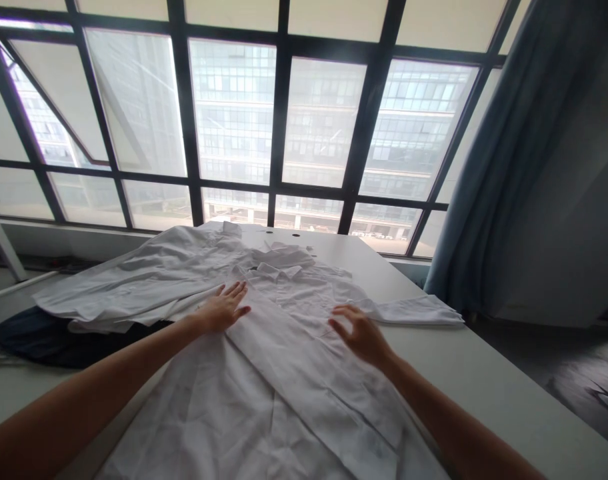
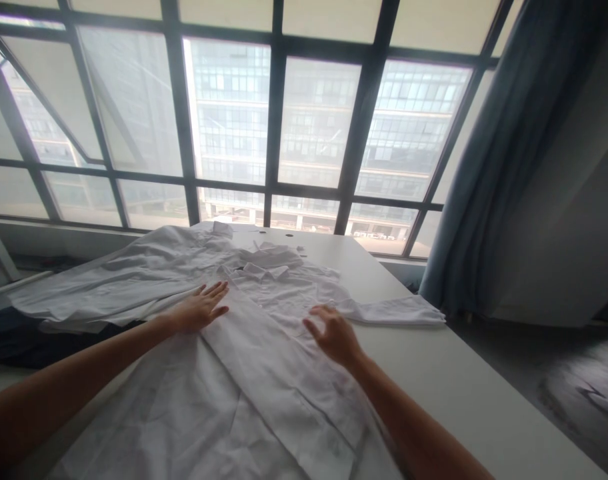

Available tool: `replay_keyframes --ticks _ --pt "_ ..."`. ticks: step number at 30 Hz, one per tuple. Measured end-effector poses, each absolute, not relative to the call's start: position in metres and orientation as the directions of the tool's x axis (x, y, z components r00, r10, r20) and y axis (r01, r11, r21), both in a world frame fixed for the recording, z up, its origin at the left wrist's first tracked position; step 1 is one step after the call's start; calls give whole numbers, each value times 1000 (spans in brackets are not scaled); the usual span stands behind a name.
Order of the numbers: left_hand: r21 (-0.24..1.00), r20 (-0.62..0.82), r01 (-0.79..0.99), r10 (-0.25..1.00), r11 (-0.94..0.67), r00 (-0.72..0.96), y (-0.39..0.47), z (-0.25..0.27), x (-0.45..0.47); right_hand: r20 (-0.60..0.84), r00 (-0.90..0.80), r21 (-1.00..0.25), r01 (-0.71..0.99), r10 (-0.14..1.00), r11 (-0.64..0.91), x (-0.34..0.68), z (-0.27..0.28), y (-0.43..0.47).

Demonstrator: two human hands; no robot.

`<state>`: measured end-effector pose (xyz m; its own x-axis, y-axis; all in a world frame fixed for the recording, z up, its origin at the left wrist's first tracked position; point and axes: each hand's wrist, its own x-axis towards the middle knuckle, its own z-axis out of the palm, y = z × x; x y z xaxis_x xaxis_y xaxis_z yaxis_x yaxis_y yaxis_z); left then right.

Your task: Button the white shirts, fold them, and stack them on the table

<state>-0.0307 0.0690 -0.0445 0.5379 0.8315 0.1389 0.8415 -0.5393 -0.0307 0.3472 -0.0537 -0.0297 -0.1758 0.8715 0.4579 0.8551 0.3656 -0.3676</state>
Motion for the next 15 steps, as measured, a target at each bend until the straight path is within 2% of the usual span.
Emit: replay_keyframes --ticks 2,4,5,8,11,15 --pt "15 80 817 815 -577 574 52 -47 -37 511 77 -328 938 856 111 393 -30 -34" --pt "73 9 824 826 -562 563 41 -48 -43 468 266 -296 946 843 -134 441 -33 -22" --pt "96 -21 830 833 -549 553 38 -49 -45 418 308 -271 940 855 -206 461 -37 -19" --pt "133 -45 840 844 -526 535 34 -48 -48 246 269 -216 952 931 -218 497 -46 -18" --pt "142 -31 846 852 -514 522 33 -47 -46 145 234 -229 953 961 -198 500 -47 -19" --pt "144 -13 847 855 -512 519 29 -46 -43 86 404 -282 886 911 -367 493 -43 -19"
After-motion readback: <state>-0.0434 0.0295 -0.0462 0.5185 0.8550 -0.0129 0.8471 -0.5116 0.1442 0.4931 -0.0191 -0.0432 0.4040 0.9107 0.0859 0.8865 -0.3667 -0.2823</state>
